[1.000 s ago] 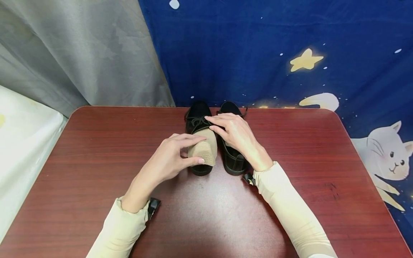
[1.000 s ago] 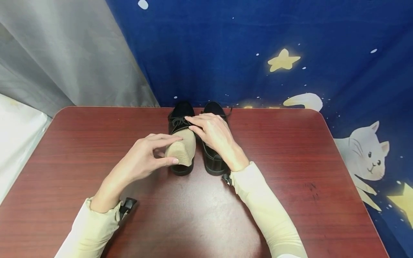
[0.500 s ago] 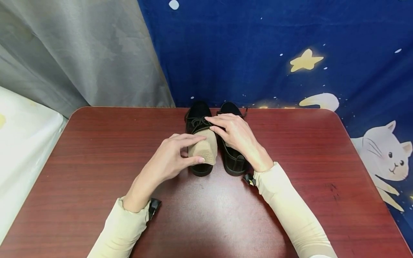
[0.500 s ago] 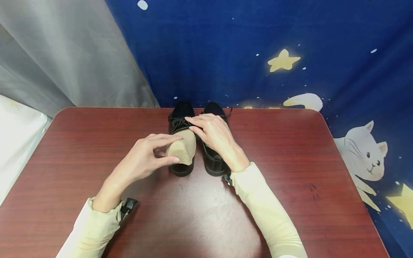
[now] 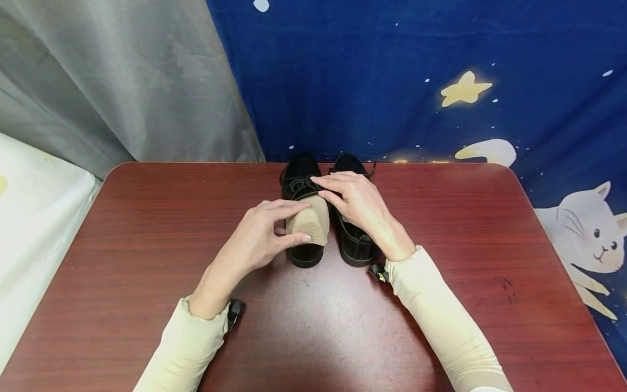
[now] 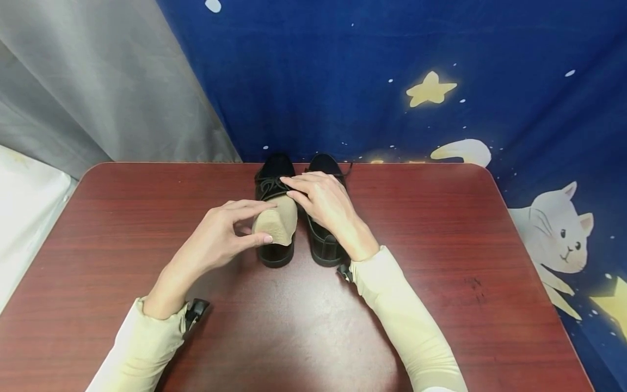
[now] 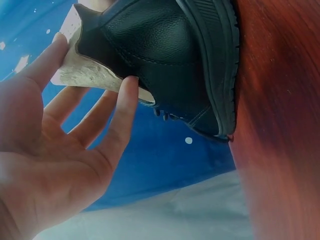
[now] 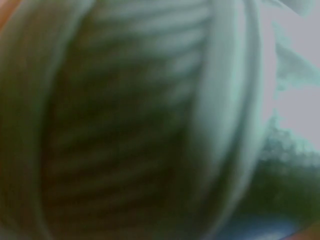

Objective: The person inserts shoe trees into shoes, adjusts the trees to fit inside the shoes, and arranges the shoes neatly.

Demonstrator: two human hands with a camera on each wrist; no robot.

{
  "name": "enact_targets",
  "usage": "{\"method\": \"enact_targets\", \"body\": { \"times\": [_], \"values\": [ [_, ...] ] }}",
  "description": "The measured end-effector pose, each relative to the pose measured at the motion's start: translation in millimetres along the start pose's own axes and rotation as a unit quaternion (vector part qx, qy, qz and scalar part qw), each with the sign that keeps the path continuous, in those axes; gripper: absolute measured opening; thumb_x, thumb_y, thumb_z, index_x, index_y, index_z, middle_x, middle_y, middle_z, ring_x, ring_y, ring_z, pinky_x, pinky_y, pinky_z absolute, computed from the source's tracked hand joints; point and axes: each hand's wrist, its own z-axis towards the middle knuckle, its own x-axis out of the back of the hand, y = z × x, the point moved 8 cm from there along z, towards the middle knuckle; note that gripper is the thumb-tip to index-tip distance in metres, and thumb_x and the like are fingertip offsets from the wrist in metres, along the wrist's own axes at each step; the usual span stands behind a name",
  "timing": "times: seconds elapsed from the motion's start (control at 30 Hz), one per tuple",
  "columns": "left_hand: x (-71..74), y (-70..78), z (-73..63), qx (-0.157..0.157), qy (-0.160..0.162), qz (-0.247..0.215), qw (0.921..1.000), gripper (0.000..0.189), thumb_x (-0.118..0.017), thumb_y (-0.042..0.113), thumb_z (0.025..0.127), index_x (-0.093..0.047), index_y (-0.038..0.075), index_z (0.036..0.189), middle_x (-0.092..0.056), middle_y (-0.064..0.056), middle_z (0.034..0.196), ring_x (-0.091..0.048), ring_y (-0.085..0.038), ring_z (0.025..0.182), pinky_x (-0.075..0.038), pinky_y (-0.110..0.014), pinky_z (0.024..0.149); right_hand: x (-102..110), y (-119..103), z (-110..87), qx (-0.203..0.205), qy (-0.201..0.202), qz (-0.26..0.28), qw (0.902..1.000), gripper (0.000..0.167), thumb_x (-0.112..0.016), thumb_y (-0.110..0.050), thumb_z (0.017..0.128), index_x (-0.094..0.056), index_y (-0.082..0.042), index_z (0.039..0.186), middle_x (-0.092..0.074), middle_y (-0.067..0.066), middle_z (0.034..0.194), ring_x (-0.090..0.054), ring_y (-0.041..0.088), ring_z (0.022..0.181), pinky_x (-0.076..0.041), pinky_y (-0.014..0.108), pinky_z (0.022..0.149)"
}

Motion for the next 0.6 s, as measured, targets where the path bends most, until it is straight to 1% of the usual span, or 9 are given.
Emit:
{"method": "enact_targets", "body": {
  "times": [0.1, 0.17, 0.23, 0.33, 0.4, 0.47, 0.6],
  "values": [
    [0.9, 0.7, -0.8, -0.004, -0.001, 0.002, 1.0000, 0.061, -0.084, 0.033, 0.080, -0.064, 0.021, 0.136, -0.065, 0.000, 0.127, -0.057, -0.018, 0.084, -0.043, -0.036, 0.085, 0.0, -0.3, -0.3, 0.003, 0.002, 0.003, 1.0000, 0.034, -0.065, -0.025, 0.097, -0.069, -0.017, 0.130, -0.068, 0.008, 0.125, -0.061, 0.024, 0.119, -0.040, 0.040, 0.107],
    [1.6, 0.8, -1.3, -0.006, -0.003, -0.007, 1.0000, 0.060, -0.083, 0.031, 0.081, -0.063, 0.020, 0.136, -0.065, 0.000, 0.128, -0.060, -0.016, 0.085, -0.047, -0.033, 0.084, 0.4, -0.9, -0.4, 0.006, 0.005, 0.005, 1.0000, 0.034, -0.065, -0.025, 0.097, -0.069, -0.017, 0.130, -0.069, 0.008, 0.125, -0.061, 0.024, 0.119, -0.040, 0.041, 0.107],
    [2.3, 1.0, -1.5, -0.008, -0.009, -0.021, 0.9997, 0.059, -0.083, 0.029, 0.082, -0.063, 0.019, 0.137, -0.065, 0.000, 0.128, -0.063, -0.014, 0.086, -0.051, -0.029, 0.082, 0.6, -1.2, -0.3, 0.008, 0.005, 0.005, 0.9999, 0.034, -0.065, -0.025, 0.097, -0.069, -0.016, 0.129, -0.069, 0.008, 0.124, -0.062, 0.024, 0.118, -0.040, 0.040, 0.107],
    [3.4, 1.1, -2.3, -0.011, -0.026, -0.044, 0.9986, 0.061, -0.082, 0.022, 0.083, -0.060, 0.018, 0.140, -0.065, 0.000, 0.127, -0.066, -0.010, 0.087, -0.055, -0.025, 0.077, 0.6, -0.9, 0.2, 0.010, 0.006, 0.006, 0.9999, 0.033, -0.064, -0.026, 0.098, -0.069, -0.017, 0.129, -0.069, 0.008, 0.124, -0.062, 0.025, 0.118, -0.040, 0.040, 0.106],
    [4.5, 1.7, -3.4, -0.018, -0.040, -0.052, 0.9977, 0.066, -0.082, 0.016, 0.083, -0.056, 0.019, 0.143, -0.065, 0.001, 0.126, -0.066, -0.009, 0.090, -0.055, -0.026, 0.079, 0.1, -0.2, 0.8, 0.009, 0.003, 0.004, 0.9999, 0.033, -0.064, -0.027, 0.098, -0.069, -0.017, 0.129, -0.069, 0.007, 0.124, -0.062, 0.024, 0.118, -0.040, 0.038, 0.106],
    [5.8, 2.6, -5.0, -0.029, -0.053, -0.051, 0.9969, 0.073, -0.082, 0.012, 0.082, -0.051, 0.022, 0.147, -0.064, 0.002, 0.128, -0.065, -0.009, 0.096, -0.054, -0.029, 0.083, -0.3, 0.6, 1.1, 0.008, 0.001, 0.003, 1.0000, 0.033, -0.064, -0.027, 0.098, -0.069, -0.017, 0.130, -0.069, 0.007, 0.124, -0.062, 0.024, 0.118, -0.040, 0.037, 0.107],
    [7.7, 5.3, -6.4, -0.060, -0.058, -0.049, 0.9953, 0.079, -0.082, 0.009, 0.082, -0.046, 0.026, 0.150, -0.061, 0.005, 0.134, -0.061, -0.010, 0.111, -0.050, -0.036, 0.093, -0.8, 1.3, 1.0, 0.003, -0.002, 0.004, 1.0000, 0.033, -0.064, -0.026, 0.098, -0.069, -0.017, 0.130, -0.068, 0.007, 0.125, -0.062, 0.024, 0.119, -0.039, 0.036, 0.107]
  ]
}}
